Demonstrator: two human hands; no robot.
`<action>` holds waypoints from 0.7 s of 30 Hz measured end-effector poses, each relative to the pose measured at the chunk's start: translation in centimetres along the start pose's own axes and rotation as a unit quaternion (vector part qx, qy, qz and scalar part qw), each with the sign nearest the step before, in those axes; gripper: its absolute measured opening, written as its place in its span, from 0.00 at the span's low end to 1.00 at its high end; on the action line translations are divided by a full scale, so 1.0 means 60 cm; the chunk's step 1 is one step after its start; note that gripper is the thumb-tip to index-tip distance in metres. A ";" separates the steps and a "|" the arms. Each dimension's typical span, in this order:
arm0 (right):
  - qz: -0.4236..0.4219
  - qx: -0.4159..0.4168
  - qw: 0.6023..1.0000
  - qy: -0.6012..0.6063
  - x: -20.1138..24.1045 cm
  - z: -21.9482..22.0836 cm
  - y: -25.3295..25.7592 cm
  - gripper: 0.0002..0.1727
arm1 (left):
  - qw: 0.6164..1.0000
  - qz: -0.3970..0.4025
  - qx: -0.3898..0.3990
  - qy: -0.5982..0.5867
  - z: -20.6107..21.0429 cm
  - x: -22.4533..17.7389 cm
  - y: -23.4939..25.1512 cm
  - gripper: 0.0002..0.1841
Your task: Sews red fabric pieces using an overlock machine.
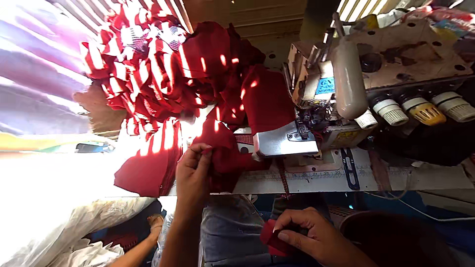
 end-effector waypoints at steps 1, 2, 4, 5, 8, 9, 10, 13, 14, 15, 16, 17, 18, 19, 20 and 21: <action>0.002 0.003 1.000 0.003 -0.002 0.000 -0.001 0.10 | 1.000 0.003 -0.014 0.011 -0.018 -0.023 0.014 0.06; 0.005 0.005 1.000 0.005 -0.004 -0.001 -0.002 0.10 | 0.999 0.008 -0.027 0.022 -0.037 -0.049 0.029 0.06; 0.014 0.009 1.000 0.002 -0.008 -0.004 -0.004 0.09 | 0.998 0.024 -0.035 0.050 -0.073 -0.105 0.060 0.07; 0.021 0.009 1.000 -0.002 -0.010 -0.005 -0.005 0.08 | 0.996 0.044 -0.035 0.070 -0.091 -0.134 0.075 0.07; 0.040 0.009 0.999 -0.009 -0.018 -0.006 -0.008 0.08 | 0.986 0.113 -0.042 0.117 -0.132 -0.216 0.127 0.07; 0.044 0.009 0.999 -0.008 -0.020 -0.006 -0.008 0.07 | 0.982 0.125 -0.047 0.135 -0.143 -0.240 0.139 0.06; 0.047 0.008 0.999 -0.004 -0.021 -0.005 -0.007 0.07 | 0.978 0.132 -0.057 0.154 -0.151 -0.260 0.147 0.06; 0.051 0.010 0.999 0.012 -0.022 0.002 -0.003 0.07 | 0.972 0.154 -0.059 0.169 -0.169 -0.294 0.150 0.05; 0.051 0.010 0.999 0.015 -0.022 0.004 -0.002 0.07 | 0.970 0.165 -0.045 0.173 -0.175 -0.294 0.146 0.04; 0.051 0.011 0.998 0.018 -0.023 0.007 -0.001 0.07 | 0.965 0.173 -0.030 0.196 -0.183 -0.286 0.138 0.04; 0.052 0.013 0.998 0.020 -0.024 0.009 -0.001 0.07 | 0.958 0.176 -0.014 0.224 -0.191 -0.271 0.126 0.05; 0.055 0.016 0.998 0.022 -0.024 0.011 -0.002 0.07 | 0.956 0.160 0.002 0.247 -0.203 -0.245 0.109 0.05; 0.060 0.019 0.998 0.021 -0.024 0.012 -0.002 0.07 | 0.953 0.128 0.020 0.274 -0.217 -0.212 0.085 0.06; 0.065 0.023 0.997 0.019 -0.025 0.012 -0.002 0.06 | 0.946 0.094 0.050 0.308 -0.234 -0.174 0.059 0.08; 0.071 0.025 0.997 0.018 -0.027 0.012 -0.004 0.06 | 0.935 0.051 0.095 0.339 -0.255 -0.130 0.032 0.11; 0.074 0.024 0.997 0.015 -0.029 0.011 -0.006 0.06 | 0.918 0.008 0.156 0.365 -0.270 -0.090 0.006 0.14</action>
Point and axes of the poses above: each hand's wrist, its own y-axis towards the middle knuckle, its own z-axis out of the palm, x = y × z, the point moved 6 cm from there along y, towards the middle knuckle, and after that the axes turned 11 degrees about -y, right-handed, at the moved point
